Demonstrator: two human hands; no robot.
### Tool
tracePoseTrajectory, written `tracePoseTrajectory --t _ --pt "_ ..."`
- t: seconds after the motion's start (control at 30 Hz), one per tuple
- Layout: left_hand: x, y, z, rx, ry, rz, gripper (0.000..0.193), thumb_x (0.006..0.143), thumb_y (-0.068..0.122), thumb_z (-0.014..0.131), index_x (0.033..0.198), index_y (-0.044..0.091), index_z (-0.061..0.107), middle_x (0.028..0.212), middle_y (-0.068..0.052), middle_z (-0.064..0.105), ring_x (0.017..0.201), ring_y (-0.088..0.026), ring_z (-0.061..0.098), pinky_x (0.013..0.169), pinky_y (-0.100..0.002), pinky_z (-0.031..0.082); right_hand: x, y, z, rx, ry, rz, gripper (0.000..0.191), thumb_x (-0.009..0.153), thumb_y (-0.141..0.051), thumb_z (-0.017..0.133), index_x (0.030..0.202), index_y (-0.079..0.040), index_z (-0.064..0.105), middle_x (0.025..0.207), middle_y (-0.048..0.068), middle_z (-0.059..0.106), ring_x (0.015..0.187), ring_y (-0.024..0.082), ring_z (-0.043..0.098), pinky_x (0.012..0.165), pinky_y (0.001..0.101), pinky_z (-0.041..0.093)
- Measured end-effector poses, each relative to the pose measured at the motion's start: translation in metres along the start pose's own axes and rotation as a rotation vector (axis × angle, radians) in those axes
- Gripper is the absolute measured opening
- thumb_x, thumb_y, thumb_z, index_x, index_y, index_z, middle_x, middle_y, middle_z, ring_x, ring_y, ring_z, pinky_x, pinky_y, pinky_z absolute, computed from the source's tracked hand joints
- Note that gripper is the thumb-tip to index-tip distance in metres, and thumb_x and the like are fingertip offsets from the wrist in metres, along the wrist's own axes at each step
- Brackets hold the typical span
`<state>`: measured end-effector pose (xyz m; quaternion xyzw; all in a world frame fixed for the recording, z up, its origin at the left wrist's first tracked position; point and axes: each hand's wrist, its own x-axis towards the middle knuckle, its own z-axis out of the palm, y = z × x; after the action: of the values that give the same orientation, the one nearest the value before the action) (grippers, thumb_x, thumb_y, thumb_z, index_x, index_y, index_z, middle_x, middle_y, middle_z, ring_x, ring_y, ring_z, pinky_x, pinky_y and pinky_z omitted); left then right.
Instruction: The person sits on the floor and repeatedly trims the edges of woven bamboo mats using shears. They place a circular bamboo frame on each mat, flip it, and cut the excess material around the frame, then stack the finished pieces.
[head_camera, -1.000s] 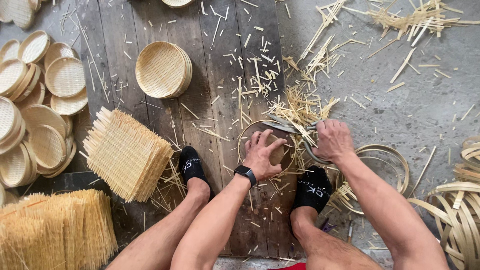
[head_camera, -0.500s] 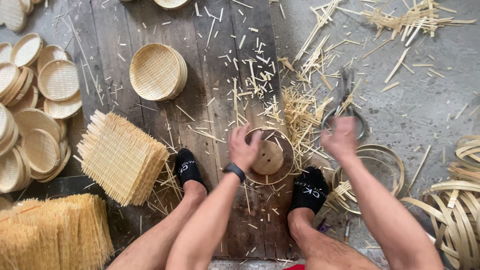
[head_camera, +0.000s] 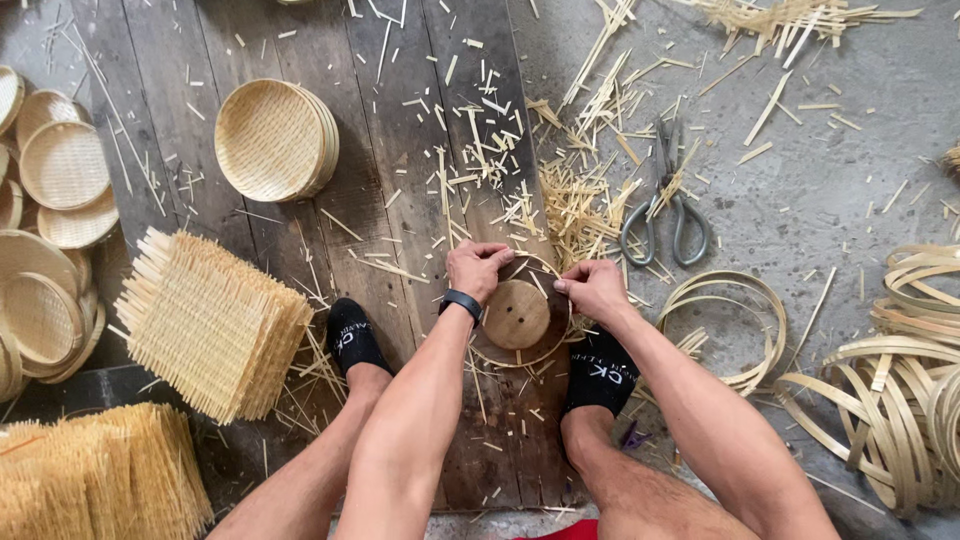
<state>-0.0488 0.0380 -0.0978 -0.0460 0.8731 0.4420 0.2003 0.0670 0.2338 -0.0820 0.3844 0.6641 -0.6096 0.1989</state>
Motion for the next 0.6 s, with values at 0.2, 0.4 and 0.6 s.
tracePoseTrajectory --t 0.2,0.4,0.6 --pt "-0.005 -0.018 -0.009 -0.033 0.088 0.128 0.019 0.083 0.022 0.084 0.099 0.011 0.082 0.091 -0.009 0.073 0.082 -0.022 0.070 0.077 -0.034 0.056 -0.024 -0.012 -0.010 -0.118 -0.022 0.039 0.026 0.090 -0.020 0.078 0.105 0.000 0.072 0.083 0.013 0.075 0.059 0.017 0.068 0.055 0.0326 0.057" --pt "-0.054 -0.088 -0.052 -0.147 0.014 -0.248 0.022 0.091 0.020 0.082 0.104 0.002 0.079 0.090 -0.007 0.077 0.078 -0.016 0.069 0.074 -0.032 0.055 -0.025 0.011 -0.010 -0.002 -0.149 0.054 0.029 0.089 -0.016 0.075 0.113 0.001 0.074 0.090 0.009 0.077 0.067 0.013 0.069 0.058 0.0280 0.059" --pt "-0.052 -0.091 -0.054 -0.446 0.010 -0.524 0.023 0.079 0.007 0.085 0.099 -0.001 0.078 0.083 -0.006 0.077 0.069 -0.013 0.068 0.061 -0.029 0.053 -0.017 0.022 -0.004 0.026 -0.094 0.054 0.025 0.090 -0.012 0.076 0.108 0.005 0.075 0.086 0.012 0.074 0.065 0.017 0.069 0.057 0.0308 0.058"
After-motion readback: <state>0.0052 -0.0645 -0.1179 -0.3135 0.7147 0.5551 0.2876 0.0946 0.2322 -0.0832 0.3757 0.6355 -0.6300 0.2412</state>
